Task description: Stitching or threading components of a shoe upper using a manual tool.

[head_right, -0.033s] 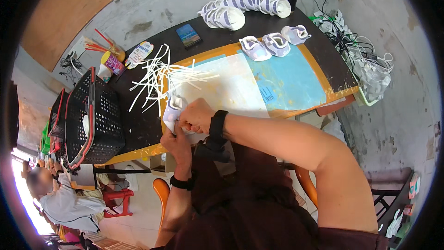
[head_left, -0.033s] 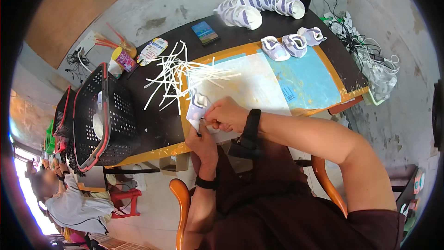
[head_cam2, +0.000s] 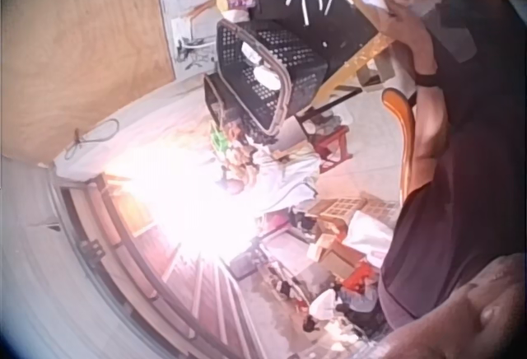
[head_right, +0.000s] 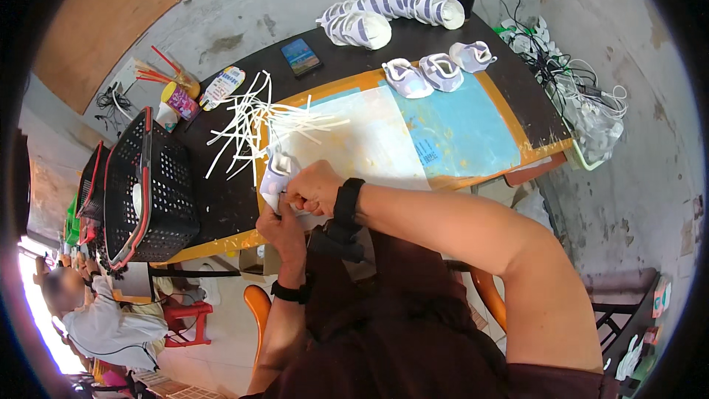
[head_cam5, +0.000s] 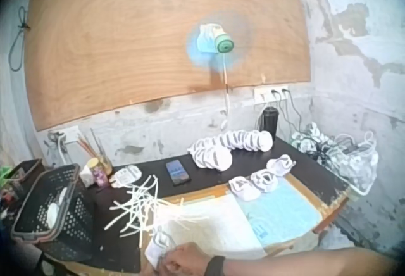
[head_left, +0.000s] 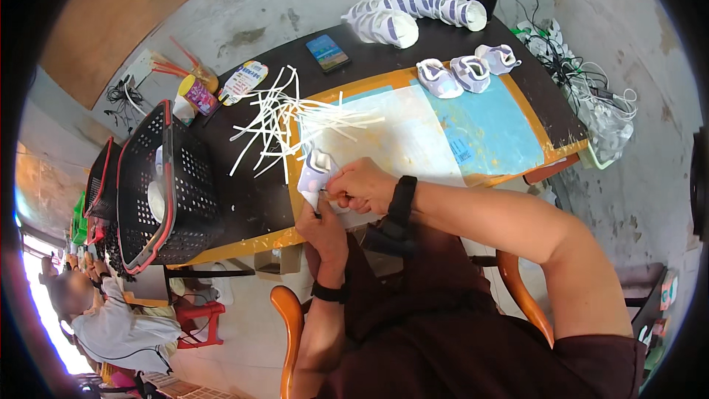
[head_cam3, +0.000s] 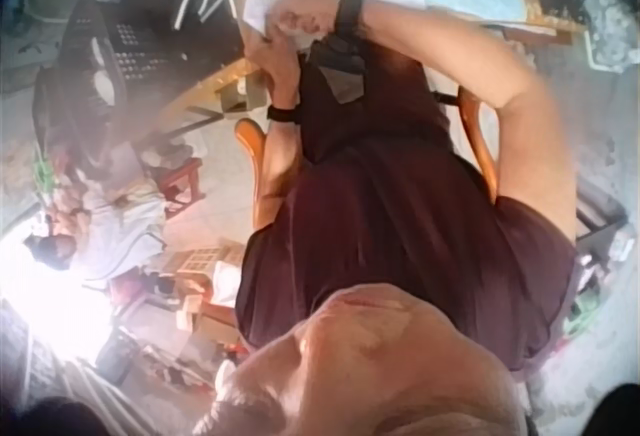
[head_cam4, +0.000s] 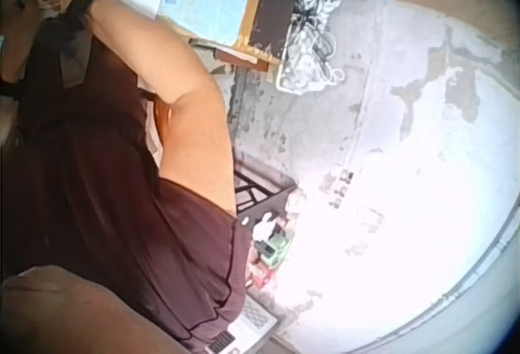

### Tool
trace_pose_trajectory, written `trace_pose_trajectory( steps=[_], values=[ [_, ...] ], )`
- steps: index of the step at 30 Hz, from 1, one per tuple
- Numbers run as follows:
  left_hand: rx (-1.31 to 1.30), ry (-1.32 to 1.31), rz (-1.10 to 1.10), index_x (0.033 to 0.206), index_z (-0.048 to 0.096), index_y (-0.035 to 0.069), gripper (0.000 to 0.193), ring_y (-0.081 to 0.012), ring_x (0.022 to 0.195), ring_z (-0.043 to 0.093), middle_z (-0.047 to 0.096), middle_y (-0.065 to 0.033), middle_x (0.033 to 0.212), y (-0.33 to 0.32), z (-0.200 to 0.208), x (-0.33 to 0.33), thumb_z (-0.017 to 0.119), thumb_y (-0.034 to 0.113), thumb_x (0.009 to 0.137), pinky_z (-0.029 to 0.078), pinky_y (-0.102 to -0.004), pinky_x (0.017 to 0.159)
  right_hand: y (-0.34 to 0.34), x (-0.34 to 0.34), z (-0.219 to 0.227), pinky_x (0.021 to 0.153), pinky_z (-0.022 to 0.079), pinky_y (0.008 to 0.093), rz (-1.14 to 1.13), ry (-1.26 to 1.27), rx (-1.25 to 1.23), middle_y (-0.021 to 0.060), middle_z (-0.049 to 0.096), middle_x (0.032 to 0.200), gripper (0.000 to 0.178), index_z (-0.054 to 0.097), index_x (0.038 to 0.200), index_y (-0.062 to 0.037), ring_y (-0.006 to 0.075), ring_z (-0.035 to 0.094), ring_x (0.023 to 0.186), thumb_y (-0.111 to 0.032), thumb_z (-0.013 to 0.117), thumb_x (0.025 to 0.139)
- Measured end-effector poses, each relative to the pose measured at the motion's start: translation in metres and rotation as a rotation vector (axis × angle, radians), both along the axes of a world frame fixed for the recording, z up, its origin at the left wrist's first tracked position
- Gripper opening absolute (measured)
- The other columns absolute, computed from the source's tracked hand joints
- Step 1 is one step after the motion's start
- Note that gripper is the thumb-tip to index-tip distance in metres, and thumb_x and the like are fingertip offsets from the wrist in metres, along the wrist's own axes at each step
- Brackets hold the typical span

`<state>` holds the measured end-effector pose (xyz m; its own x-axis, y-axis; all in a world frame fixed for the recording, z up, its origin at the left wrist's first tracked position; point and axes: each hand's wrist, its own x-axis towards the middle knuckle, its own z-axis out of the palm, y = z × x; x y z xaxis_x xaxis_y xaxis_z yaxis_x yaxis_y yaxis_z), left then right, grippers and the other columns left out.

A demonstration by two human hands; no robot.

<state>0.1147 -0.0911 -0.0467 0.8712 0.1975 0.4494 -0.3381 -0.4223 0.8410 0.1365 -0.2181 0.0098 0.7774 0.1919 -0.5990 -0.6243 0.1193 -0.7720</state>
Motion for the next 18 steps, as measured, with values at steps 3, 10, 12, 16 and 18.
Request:
trace_pose_trajectory(
  steps=[3, 10, 12, 16, 18],
  values=[
    [0.008, -0.004, -0.002, 0.087, 0.062, -0.008, 0.018, -0.0052, 0.06, 0.042, 0.053, -0.005, 0.058, -0.001, -0.002, 0.001, 0.059, 0.01, 0.089, 0.038, -0.0283, 0.052, 0.005, -0.01, -0.014, 0.049, 0.045, 0.0344, -0.03, -0.927, -0.463, 0.0135, 0.06, 0.064, 0.015, 0.064, 0.088, -0.0028, 0.018, 0.06, 0.054, -0.007, 0.065, 0.074],
    [-0.065, -0.009, -0.023, 0.083, 0.061, -0.008, 0.018, -0.0049, 0.06, 0.042, 0.052, -0.0034, 0.058, -0.007, 0.007, -0.001, 0.059, 0.008, 0.089, 0.037, -0.0288, 0.05, 0.007, -0.015, -0.008, 0.043, 0.043, 0.0337, 0.173, -1.315, -0.998, 0.0097, 0.059, 0.062, 0.008, 0.06, 0.085, -0.0005, 0.0168, 0.058, 0.051, -0.005, 0.061, 0.079],
    [-0.047, -0.009, -0.021, 0.084, 0.061, -0.008, 0.018, -0.0048, 0.061, 0.042, 0.052, -0.0025, 0.059, -0.003, 0.002, -0.002, 0.059, 0.009, 0.089, 0.038, -0.0286, 0.051, 0.001, 0.0, -0.004, 0.052, 0.047, 0.0423, 0.106, -0.231, -0.177, 0.0166, 0.062, 0.067, 0.01, 0.06, 0.089, -0.0035, 0.0307, 0.063, 0.059, -0.008, 0.06, 0.079],
    [-0.034, -0.059, -0.033, 0.088, 0.063, -0.008, 0.017, -0.005, 0.06, 0.044, 0.053, -0.0006, 0.059, -0.003, -0.003, 0.002, 0.057, 0.008, 0.09, 0.039, -0.0282, 0.051, 0.005, -0.008, -0.009, 0.052, 0.047, 0.0427, 0.044, -0.261, -0.153, 0.0166, 0.063, 0.066, 0.011, 0.06, 0.089, -0.0037, 0.0322, 0.063, 0.058, -0.007, 0.059, 0.079],
    [-0.088, -0.018, -0.063, 0.089, 0.063, -0.008, 0.017, -0.0049, 0.061, 0.044, 0.053, -0.001, 0.06, -0.001, -0.003, 0.001, 0.057, 0.008, 0.09, 0.039, -0.0281, 0.051, 0.008, -0.014, -0.011, 0.044, 0.042, 0.0342, 0.242, -1.358, -1.04, 0.0089, 0.058, 0.06, 0.01, 0.06, 0.086, -0.0003, 0.0193, 0.058, 0.049, -0.003, 0.061, 0.077]
  ],
)
